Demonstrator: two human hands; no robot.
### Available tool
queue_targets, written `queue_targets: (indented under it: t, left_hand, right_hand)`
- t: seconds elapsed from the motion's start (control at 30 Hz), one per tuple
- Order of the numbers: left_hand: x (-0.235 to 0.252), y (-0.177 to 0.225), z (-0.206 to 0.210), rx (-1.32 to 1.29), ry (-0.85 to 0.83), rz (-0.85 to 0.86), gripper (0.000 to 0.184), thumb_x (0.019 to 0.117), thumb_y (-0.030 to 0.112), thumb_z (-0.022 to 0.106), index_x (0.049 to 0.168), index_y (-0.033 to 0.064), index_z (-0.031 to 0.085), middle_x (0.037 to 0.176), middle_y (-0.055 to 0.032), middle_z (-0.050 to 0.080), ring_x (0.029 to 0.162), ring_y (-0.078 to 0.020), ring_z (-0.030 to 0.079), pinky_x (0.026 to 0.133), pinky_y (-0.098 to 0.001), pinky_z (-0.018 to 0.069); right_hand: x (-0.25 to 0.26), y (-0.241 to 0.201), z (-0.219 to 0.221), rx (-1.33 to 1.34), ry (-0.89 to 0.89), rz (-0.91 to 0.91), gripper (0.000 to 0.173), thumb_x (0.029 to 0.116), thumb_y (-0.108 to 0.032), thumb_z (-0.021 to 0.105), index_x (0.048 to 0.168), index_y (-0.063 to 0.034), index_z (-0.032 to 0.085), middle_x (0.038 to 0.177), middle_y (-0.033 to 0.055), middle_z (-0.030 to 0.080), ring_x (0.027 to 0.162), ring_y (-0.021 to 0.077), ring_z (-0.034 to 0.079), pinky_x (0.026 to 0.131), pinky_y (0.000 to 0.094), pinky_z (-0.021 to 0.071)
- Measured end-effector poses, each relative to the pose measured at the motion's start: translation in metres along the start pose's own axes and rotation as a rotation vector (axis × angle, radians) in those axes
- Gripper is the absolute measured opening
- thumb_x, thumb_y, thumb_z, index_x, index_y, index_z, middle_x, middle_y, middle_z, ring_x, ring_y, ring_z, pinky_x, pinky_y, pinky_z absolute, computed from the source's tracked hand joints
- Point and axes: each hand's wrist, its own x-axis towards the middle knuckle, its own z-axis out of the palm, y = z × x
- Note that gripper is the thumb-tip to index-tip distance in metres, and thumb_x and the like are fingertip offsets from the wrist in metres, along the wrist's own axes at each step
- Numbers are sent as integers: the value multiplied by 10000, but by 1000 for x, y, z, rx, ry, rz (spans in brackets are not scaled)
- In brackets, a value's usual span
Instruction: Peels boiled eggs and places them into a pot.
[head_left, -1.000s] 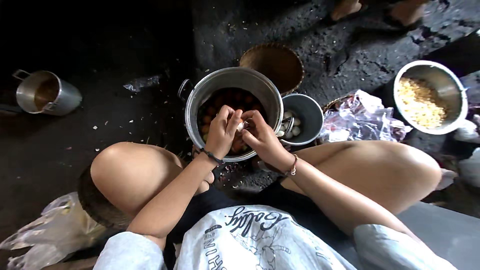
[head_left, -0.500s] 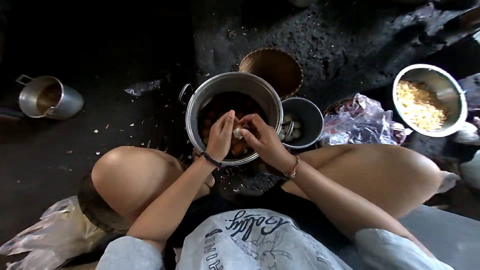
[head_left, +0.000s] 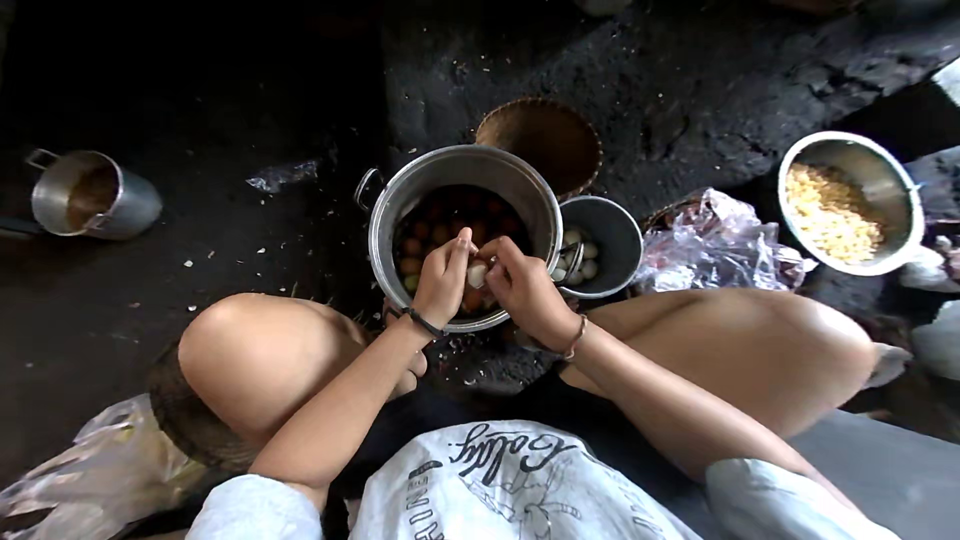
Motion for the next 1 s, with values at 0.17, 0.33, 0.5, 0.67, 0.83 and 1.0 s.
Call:
queue_targets:
  t: [0.17,0.33,0.5,0.67,0.83,1.0]
  left_hand:
    - [1,1,-2,-138,-7,-102,619,1077,595,245,1016,146,667,725,-25,623,547,-97,549,484,-248,455]
    - [2,2,-4,-145,-17,-44,615,1047,644,312,1012,140,661,768,-19,634,603,-87,574,533,-255,489]
    - [4,-5,1,-147,4,128,389,1075,394,455,815,132,576,705,-10,539,575,-87,508,515,-236,432]
    - [5,-6,1,-83,-10,179,324,1071,321,471,844,121,585,717,-3,517,577,-79,473,509,-219,388]
    - [1,-4,0,-136,-13,121,389,1078,393,432,806,150,567,682,15,505,550,-62,463,499,-212,390]
    - [-3,0,-4,-145,-37,-5,509,1075,558,339,972,140,611,718,-25,561,553,-107,526,493,-258,451]
  right_hand:
    - [6,0,-8,283,-43,127,266,1100,-190,423,1234,-45,601,936,73,706,701,134,720,629,322,647]
    - [6,0,-6,321,-71,92,232,1065,-181,538,1260,-61,576,993,56,694,728,108,708,658,291,640]
    - [4,1,-1,330,-68,98,248,1020,-118,502,1254,-55,556,942,43,675,698,91,669,621,275,602]
    - [3,0,-2,244,-55,93,263,999,-105,471,1239,-56,565,869,37,649,637,90,635,577,276,577]
    - [1,0,-3,286,-43,95,267,1019,-14,447,1257,-34,566,1023,79,673,713,105,680,629,286,615]
    - [2,-3,-6,448,-80,156,278,1082,-216,458,1309,-78,538,1017,85,682,753,148,708,663,322,633]
